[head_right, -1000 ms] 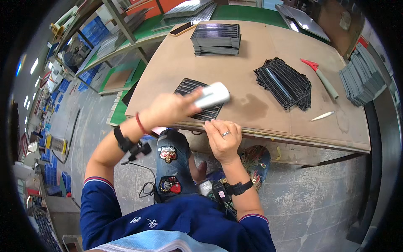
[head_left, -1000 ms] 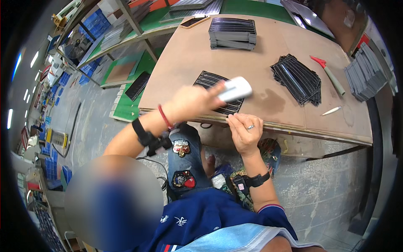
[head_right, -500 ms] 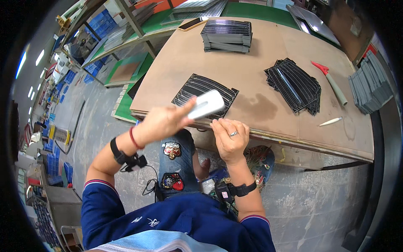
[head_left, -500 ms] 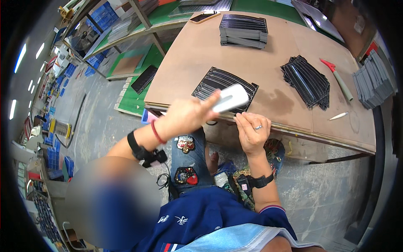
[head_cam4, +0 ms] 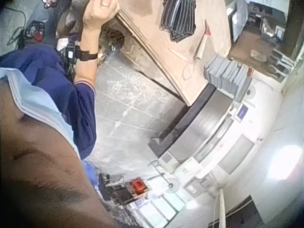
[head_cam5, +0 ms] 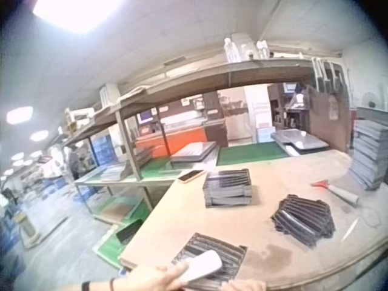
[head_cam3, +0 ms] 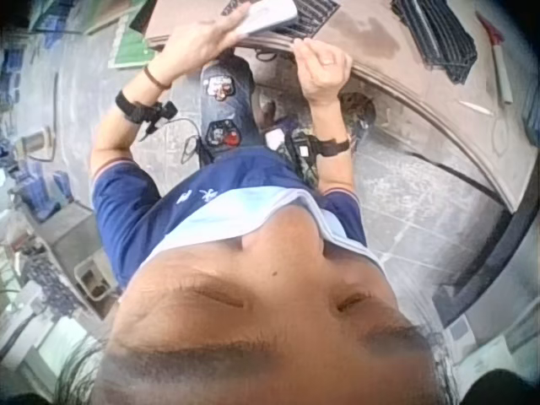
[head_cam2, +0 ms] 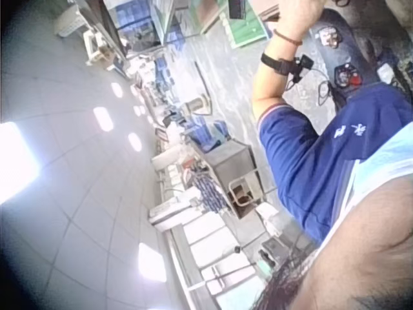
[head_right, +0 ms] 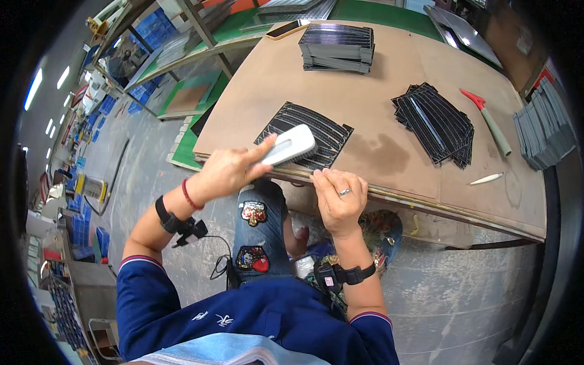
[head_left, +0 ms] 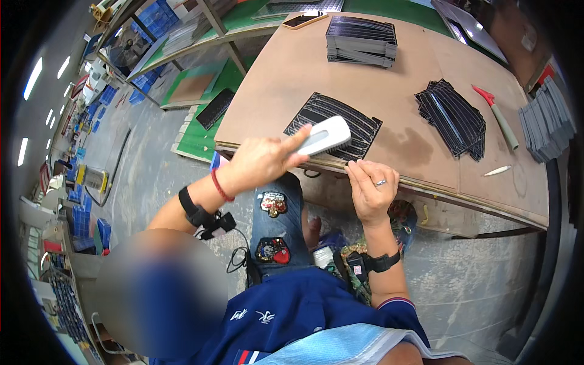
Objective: The person brushes off debris from black metal plates and marks them with a white pen.
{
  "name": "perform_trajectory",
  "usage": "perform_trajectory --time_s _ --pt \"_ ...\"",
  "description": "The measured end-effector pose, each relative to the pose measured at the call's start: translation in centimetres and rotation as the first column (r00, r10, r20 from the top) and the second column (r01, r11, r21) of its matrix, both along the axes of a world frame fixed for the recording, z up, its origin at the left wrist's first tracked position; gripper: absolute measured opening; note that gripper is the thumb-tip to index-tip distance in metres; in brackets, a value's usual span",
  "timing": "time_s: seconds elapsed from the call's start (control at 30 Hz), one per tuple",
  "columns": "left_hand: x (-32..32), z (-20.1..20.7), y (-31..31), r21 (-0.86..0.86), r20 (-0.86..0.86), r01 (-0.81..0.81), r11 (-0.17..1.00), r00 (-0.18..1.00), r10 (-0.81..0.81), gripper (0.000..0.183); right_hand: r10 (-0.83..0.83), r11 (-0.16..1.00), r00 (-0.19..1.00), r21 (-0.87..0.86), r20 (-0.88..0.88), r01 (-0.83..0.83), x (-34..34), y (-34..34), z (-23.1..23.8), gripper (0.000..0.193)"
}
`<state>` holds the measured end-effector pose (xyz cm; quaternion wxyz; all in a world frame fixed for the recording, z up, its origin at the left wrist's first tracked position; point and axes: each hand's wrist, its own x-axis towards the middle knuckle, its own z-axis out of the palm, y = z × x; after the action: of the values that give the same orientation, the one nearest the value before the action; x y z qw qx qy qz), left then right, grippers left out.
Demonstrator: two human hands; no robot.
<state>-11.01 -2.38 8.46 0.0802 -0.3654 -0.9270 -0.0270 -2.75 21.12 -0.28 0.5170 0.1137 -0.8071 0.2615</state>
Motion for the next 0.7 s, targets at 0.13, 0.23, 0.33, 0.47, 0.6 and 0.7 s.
perform_trajectory --time_s 0.13,0.23,0.33,0.47,0.6,0.7 --pt "-5.5 0.8 -2.5 -0.08 -0.032 -0.273 0.959 0.962 0.271 0.056 0.023 1.0 1.0 -0.01 -0.007 -0.023 0.0 -0.2 0.3 0.025" --pt "-6.6 0.9 -3.2 -0.09 -0.066 -0.231 0.969 0.972 0.225 0.054 0.03 0.999 1.0 -0.022 -0.005 -0.03 -0.1 -0.6 0.0 0.025" --pt "-2.0 0.7 1.1 -0.091 0.025 0.047 0.995 0.999 -0.044 0.055 0.003 1.0 1.0 -0.022 0.001 -0.003 0.0 -0.3 -0.1 0.024" --pt "-3.1 1.5 2.5 -0.111 0.078 -0.06 0.992 0.995 0.069 0.054 -0.001 1.0 1.0 0.002 0.009 0.001 0.6 0.2 0.1 0.021" --pt "-10.0 1.4 -1.8 -0.068 -0.107 -0.222 0.973 0.971 0.214 0.051 0.021 1.0 1.0 -0.009 -0.004 -0.021 0.1 -0.4 0.3 0.022" --pt "-8.0 1.2 1.6 -0.112 -0.012 -0.107 0.988 0.994 0.106 0.053 0.017 1.0 1.0 -0.02 0.0 -0.017 -0.3 -0.3 -0.5 0.023"
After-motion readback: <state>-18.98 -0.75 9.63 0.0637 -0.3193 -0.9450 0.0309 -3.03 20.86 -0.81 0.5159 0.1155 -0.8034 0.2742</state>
